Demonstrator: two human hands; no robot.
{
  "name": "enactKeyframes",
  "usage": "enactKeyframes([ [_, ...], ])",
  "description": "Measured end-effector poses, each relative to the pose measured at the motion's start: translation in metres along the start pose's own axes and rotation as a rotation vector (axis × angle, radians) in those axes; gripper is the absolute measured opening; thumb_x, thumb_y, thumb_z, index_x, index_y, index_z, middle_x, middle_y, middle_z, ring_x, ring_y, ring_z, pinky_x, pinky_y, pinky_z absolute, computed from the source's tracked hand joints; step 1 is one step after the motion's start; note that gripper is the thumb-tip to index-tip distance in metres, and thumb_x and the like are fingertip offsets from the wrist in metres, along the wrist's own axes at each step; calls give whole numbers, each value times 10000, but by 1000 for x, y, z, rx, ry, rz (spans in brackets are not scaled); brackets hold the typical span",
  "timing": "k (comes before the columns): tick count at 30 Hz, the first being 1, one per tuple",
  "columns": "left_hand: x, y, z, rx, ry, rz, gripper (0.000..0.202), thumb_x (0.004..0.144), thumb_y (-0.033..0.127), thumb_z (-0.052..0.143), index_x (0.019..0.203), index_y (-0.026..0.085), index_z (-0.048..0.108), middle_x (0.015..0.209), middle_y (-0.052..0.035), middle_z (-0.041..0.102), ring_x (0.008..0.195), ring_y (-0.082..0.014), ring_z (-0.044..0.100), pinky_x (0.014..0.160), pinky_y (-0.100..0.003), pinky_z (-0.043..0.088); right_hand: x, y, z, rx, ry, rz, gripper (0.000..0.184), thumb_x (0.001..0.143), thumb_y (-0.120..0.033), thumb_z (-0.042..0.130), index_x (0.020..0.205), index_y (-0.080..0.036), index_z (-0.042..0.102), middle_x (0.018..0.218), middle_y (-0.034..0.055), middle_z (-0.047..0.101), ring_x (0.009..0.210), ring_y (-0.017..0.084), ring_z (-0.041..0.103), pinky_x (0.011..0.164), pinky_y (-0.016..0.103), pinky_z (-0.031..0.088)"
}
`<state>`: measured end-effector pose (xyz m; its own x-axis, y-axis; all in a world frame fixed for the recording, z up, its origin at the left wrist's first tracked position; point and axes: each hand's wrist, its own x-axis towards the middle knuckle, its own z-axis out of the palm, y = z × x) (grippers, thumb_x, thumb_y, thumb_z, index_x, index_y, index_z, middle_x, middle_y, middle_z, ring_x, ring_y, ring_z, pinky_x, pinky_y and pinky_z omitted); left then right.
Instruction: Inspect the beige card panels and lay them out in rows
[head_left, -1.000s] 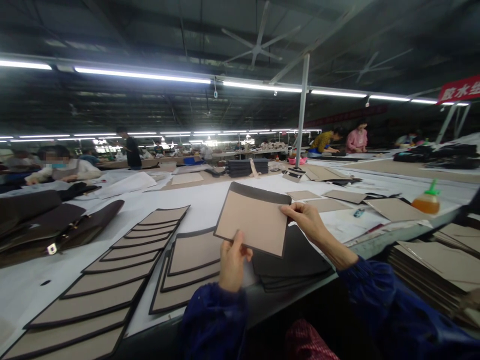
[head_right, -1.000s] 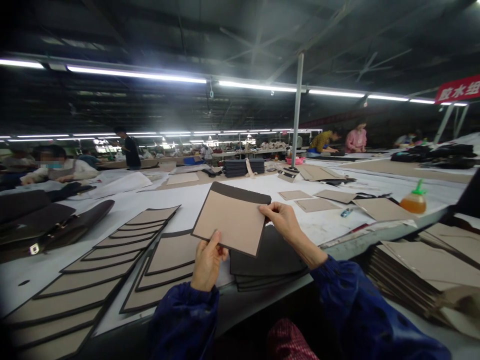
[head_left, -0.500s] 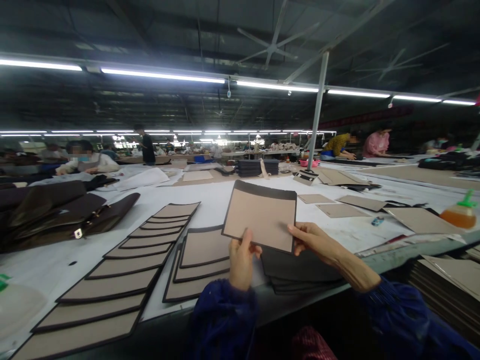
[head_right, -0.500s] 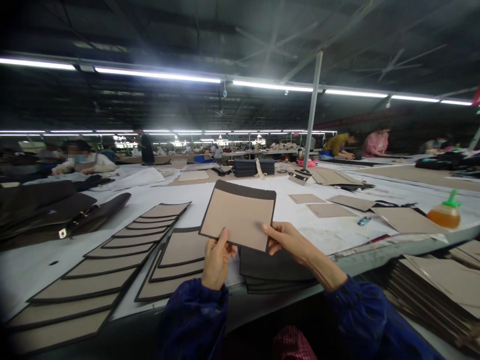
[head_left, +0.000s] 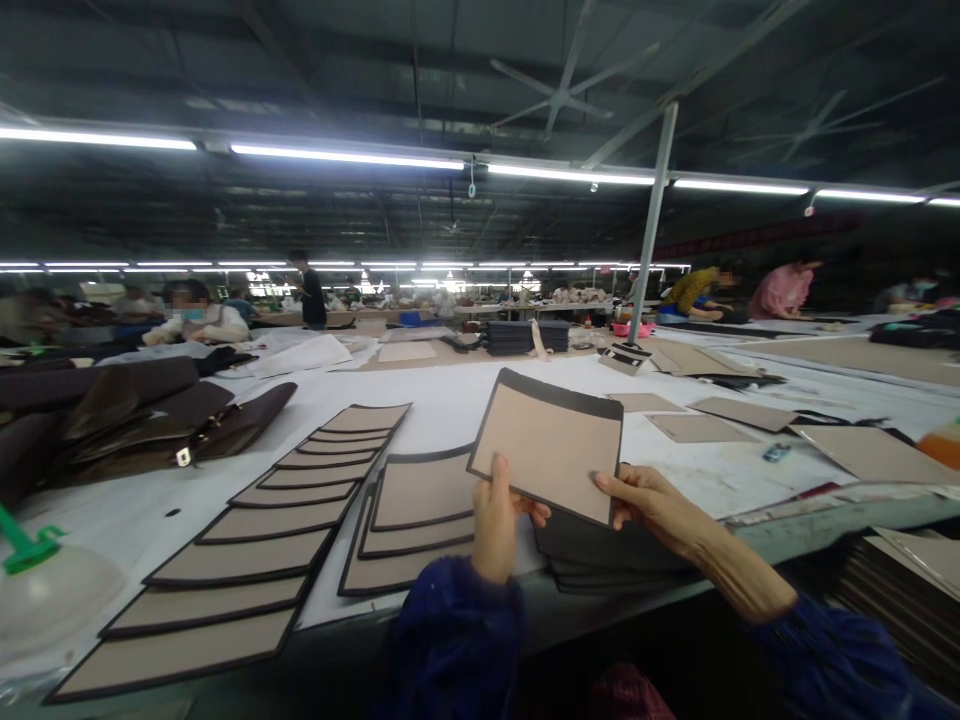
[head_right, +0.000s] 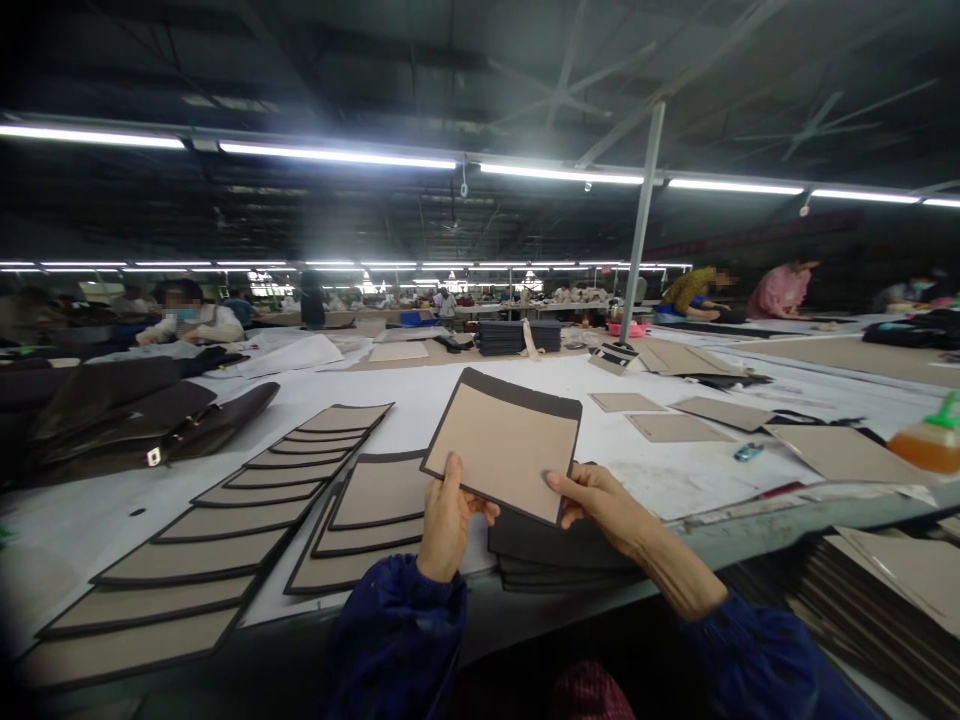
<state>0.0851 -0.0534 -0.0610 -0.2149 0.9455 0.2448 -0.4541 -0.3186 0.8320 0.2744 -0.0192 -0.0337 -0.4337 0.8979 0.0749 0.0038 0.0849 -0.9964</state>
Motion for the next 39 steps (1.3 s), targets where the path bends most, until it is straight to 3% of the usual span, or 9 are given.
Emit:
enactKeyframes([
  [5, 1, -3, -4, 97, 15, 18, 659, 854, 635, 404, 593, 71, 624, 444, -91, 592, 370, -159, 547, 401, -261, 452, -5, -1, 7, -328, 126, -133, 451, 735, -590, 626, 674, -143, 617, 607, 32, 625, 505, 129, 555, 488, 235, 440],
  [12, 3, -3, -4, 74, 79, 12, 593, 839, 603, 464, 593, 86, 618, 447, -81, 601, 374, -160, 558, 397, -253, 443, -10, -4, 15, -716, 284, -261, 382, 834, -502, 483, 621, -187, 527, 524, 22, 584, 512, 173, 577, 514, 270, 402],
  [15, 4, -3, -3, 36, 94, 4, 573, 818, 604, 497, 610, 84, 615, 443, -73, 594, 371, -158, 552, 375, -245, 426, -6, -1, 15, -610, 241, -272, 340, 835, -493, 498, 744, -170, 559, 566, 14, 586, 497, 165, 574, 492, 266, 420],
  [17, 5, -3, -3, 18, 97, -8, 573, 802, 614, 513, 624, 79, 617, 443, -69, 591, 371, -157, 550, 365, -241, 418, -1, 0, 13, -445, 196, -235, 408, 808, -494, 554, 1019, -145, 552, 588, -9, 588, 451, 153, 556, 452, 260, 433],
  [20, 6, -3, -3, 14, 102, -21, 597, 784, 635, 516, 616, 70, 614, 450, -80, 594, 379, -159, 558, 368, -240, 420, 3, -1, 14, -251, 202, -200, 865, 750, -473, 650, 1423, -153, 212, 662, -17, 628, 445, 149, 547, 416, 260, 457],
  [23, 6, -2, -4, 10, 108, -19, 614, 777, 651, 511, 630, 64, 612, 457, -88, 596, 389, -163, 566, 379, -242, 426, 3, -7, 18, -173, 228, -206, 1030, 753, -462, 661, 1492, -201, -8, 726, -15, 634, 459, 137, 539, 417, 269, 489],
  [29, 5, -3, -2, -37, 9, -13, 544, 778, 637, 531, 776, 94, 566, 619, -104, 652, 521, -181, 625, 444, -256, 470, 12, -30, 13, -144, 210, -173, 671, 665, -342, 755, 1273, -151, 545, 724, -6, 580, 483, 86, 472, 365, 200, 448],
  [33, 5, -5, -2, 198, -72, 84, 362, 798, 466, 595, 960, 147, 540, 877, -116, 697, 716, -178, 645, 594, -275, 504, 47, -49, 14, -67, 225, -110, 557, 699, -200, 729, 1228, -157, 563, 618, -41, 515, 439, 64, 457, 347, 153, 411],
  [39, 0, -8, -6, 991, -226, 288, 230, 857, 261, 483, 759, 196, 680, 809, -41, 705, 795, -191, 604, 766, -304, 437, 107, -45, 66, -59, -22, 70, 437, 747, -114, 682, 1165, -192, 581, 566, -71, 477, 382, 32, 375, 326, 115, 349],
])
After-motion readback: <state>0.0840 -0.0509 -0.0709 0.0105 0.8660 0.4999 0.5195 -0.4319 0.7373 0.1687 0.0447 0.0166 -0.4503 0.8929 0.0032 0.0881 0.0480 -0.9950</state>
